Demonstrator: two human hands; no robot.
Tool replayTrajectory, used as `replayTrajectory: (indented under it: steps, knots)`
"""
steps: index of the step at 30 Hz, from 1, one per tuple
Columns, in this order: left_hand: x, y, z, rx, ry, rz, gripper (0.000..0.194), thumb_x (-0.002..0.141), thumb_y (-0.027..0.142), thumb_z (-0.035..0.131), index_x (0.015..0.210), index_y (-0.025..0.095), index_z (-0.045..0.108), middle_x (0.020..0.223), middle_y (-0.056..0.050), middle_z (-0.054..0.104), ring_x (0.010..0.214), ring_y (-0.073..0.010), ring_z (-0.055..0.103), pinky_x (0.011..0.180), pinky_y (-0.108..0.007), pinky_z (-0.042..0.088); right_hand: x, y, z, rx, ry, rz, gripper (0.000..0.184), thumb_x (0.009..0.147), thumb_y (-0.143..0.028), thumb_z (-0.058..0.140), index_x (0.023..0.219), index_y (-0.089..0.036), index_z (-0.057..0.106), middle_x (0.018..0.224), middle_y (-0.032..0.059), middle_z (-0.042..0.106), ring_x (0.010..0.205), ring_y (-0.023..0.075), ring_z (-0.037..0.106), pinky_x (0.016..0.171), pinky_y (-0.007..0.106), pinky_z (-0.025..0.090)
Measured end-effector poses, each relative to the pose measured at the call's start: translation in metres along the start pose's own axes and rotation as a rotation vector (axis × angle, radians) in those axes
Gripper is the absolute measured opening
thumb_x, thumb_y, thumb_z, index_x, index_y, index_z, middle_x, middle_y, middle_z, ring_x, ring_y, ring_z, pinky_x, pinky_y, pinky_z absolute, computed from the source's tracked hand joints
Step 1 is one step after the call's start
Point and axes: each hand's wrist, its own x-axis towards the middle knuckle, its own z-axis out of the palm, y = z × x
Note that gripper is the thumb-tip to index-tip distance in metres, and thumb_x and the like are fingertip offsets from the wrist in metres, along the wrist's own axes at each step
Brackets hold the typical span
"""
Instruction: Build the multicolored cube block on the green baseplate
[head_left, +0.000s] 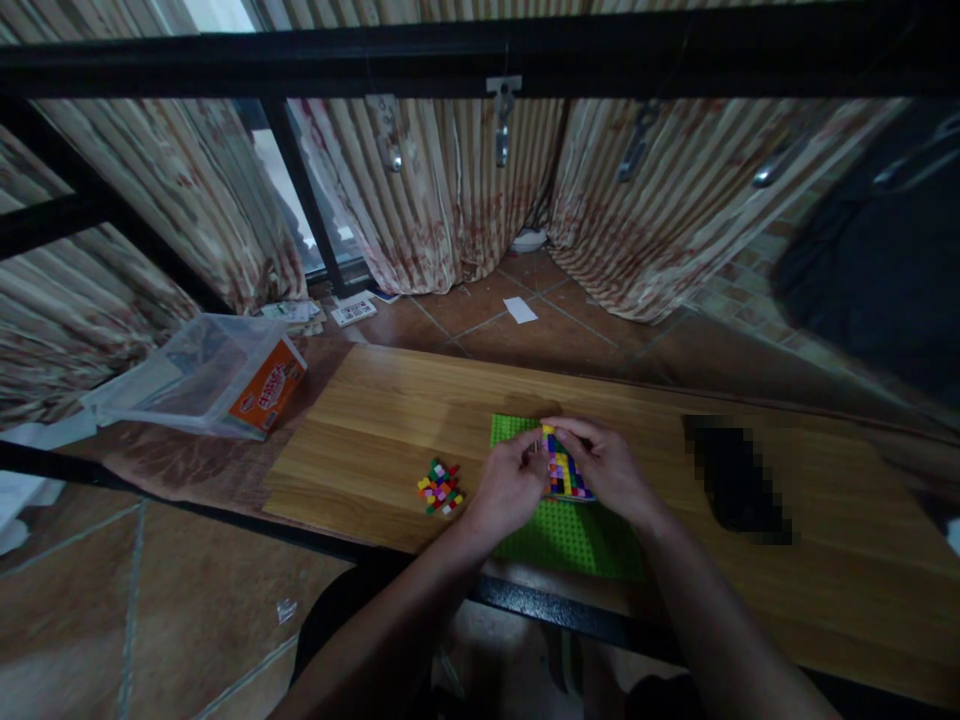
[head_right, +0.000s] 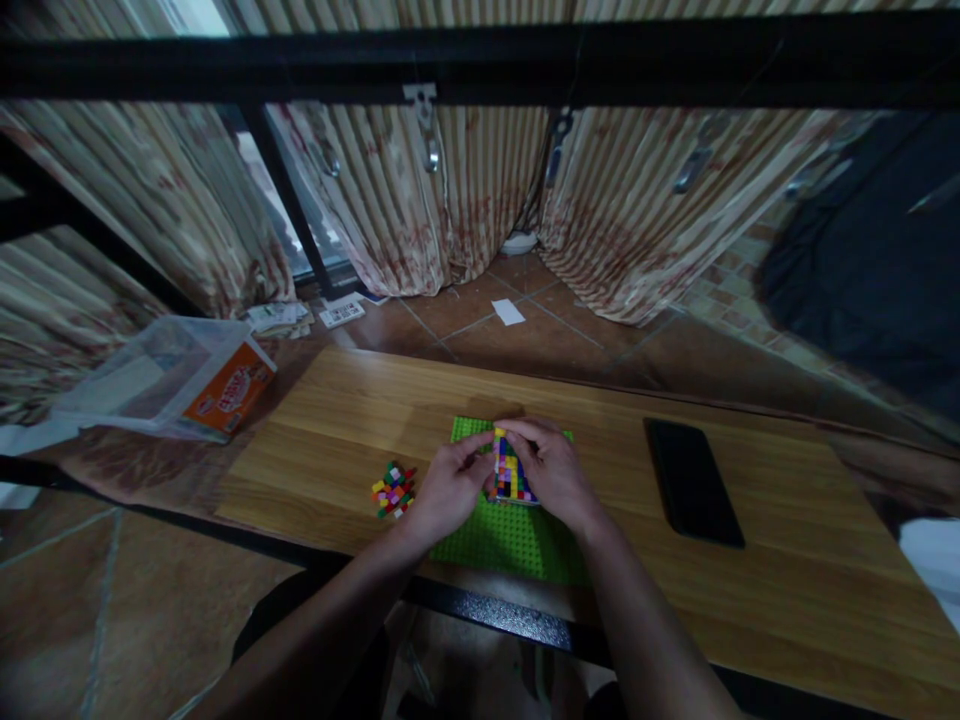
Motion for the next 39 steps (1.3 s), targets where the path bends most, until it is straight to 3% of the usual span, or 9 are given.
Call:
replayTrajectory:
  steps: [8, 11, 15, 18, 21, 27, 33, 36, 39]
  knots:
    - [0.003, -0.004, -0.003, -0.014, -0.051, 0.029, 0.03, 0.087, 0.024, 0.05, 0.107, 0.017, 0.071, 0.076, -0.001, 0.066, 0.065, -0.0126, 0.055, 0.062, -0.023, 0.043, 0.001, 0.001, 0.002, -0.046, -0.008, 0.043, 0.033, 0.093, -0.042, 0.048, 0.106, -0.027, 0.074, 0.105, 0.0047, 0.074, 0.099, 0.0234, 0.066, 0.091, 0.041, 0.049]
    - [0.004, -0.001, -0.004, -0.088, -0.037, -0.029, 0.028, 0.086, 0.024, 0.053, 0.106, 0.017, 0.072, 0.065, 0.001, 0.061, 0.057, -0.0105, 0.051, 0.056, -0.022, 0.04, 0.001, -0.001, 0.002, -0.05, -0.02, 0.012, 0.033, 0.094, -0.042, 0.047, 0.105, -0.026, 0.073, 0.104, 0.0045, 0.074, 0.099, 0.0227, 0.066, 0.092, 0.041, 0.048]
    - [0.005, 0.011, -0.011, -0.436, 0.145, -0.191, 0.023, 0.081, 0.022, 0.063, 0.102, 0.014, 0.07, 0.063, 0.002, 0.059, 0.05, -0.0069, 0.047, 0.052, -0.02, 0.04, -0.004, -0.007, 0.0, -0.103, 0.148, -0.072, 0.03, 0.093, -0.038, 0.05, 0.113, -0.025, 0.07, 0.113, 0.0069, 0.07, 0.107, 0.0227, 0.063, 0.095, 0.041, 0.047]
    - [0.005, 0.022, -0.017, -0.784, 0.166, -0.313, 0.019, 0.082, 0.026, 0.066, 0.094, 0.011, 0.069, 0.077, -0.005, 0.066, 0.066, -0.0093, 0.06, 0.067, -0.021, 0.05, -0.009, -0.017, -0.002, -0.155, 0.318, -0.162, 0.027, 0.094, -0.033, 0.051, 0.111, -0.023, 0.069, 0.108, 0.0081, 0.069, 0.105, 0.0221, 0.062, 0.094, 0.041, 0.047]
    - [0.005, 0.029, -0.019, -0.926, 0.161, -0.378, 0.028, 0.09, 0.036, 0.059, 0.091, 0.009, 0.067, 0.087, -0.011, 0.069, 0.08, -0.0138, 0.066, 0.081, -0.025, 0.052, -0.014, -0.03, -0.001, -0.181, 0.356, -0.224, 0.021, 0.094, -0.031, 0.053, 0.104, -0.025, 0.07, 0.102, 0.0067, 0.07, 0.099, 0.0213, 0.063, 0.09, 0.04, 0.049]
    - [0.0, 0.028, -0.015, -0.93, 0.047, -0.3, 0.041, 0.089, 0.049, 0.057, 0.099, 0.011, 0.068, 0.099, -0.012, 0.07, 0.092, -0.0165, 0.065, 0.09, -0.029, 0.049, -0.02, -0.044, 0.012, -0.21, 0.275, -0.275, 0.018, 0.091, -0.032, 0.058, 0.103, -0.028, 0.071, 0.101, 0.0051, 0.07, 0.095, 0.0214, 0.063, 0.085, 0.04, 0.05]
    - [-0.007, 0.025, -0.008, -0.875, -0.059, -0.24, 0.039, 0.084, 0.046, 0.065, 0.107, 0.014, 0.069, 0.113, -0.011, 0.068, 0.112, -0.0204, 0.06, 0.094, -0.029, 0.047, -0.023, -0.041, 0.019, -0.356, 0.343, -0.287, 0.014, 0.089, -0.032, 0.061, 0.096, -0.027, 0.072, 0.098, 0.0052, 0.068, 0.091, 0.0223, 0.061, 0.083, 0.041, 0.047]
    - [-0.006, 0.023, -0.007, -0.887, -0.07, -0.215, 0.037, 0.078, 0.039, 0.072, 0.106, 0.014, 0.069, 0.111, -0.01, 0.069, 0.106, -0.0187, 0.062, 0.092, -0.029, 0.048, -0.023, -0.039, 0.018, -0.385, 0.336, -0.304, 0.016, 0.092, -0.032, 0.057, 0.096, -0.025, 0.071, 0.1, 0.0057, 0.069, 0.092, 0.0221, 0.061, 0.084, 0.041, 0.046]
    - [-0.004, 0.02, -0.008, -0.741, -0.018, -0.165, 0.034, 0.073, 0.036, 0.076, 0.098, 0.014, 0.069, 0.094, -0.007, 0.07, 0.085, -0.0144, 0.064, 0.08, -0.027, 0.051, -0.023, -0.038, 0.015, -0.377, 0.295, -0.319, 0.018, 0.095, -0.031, 0.052, 0.101, -0.025, 0.069, 0.101, 0.006, 0.07, 0.095, 0.0218, 0.062, 0.085, 0.039, 0.047]
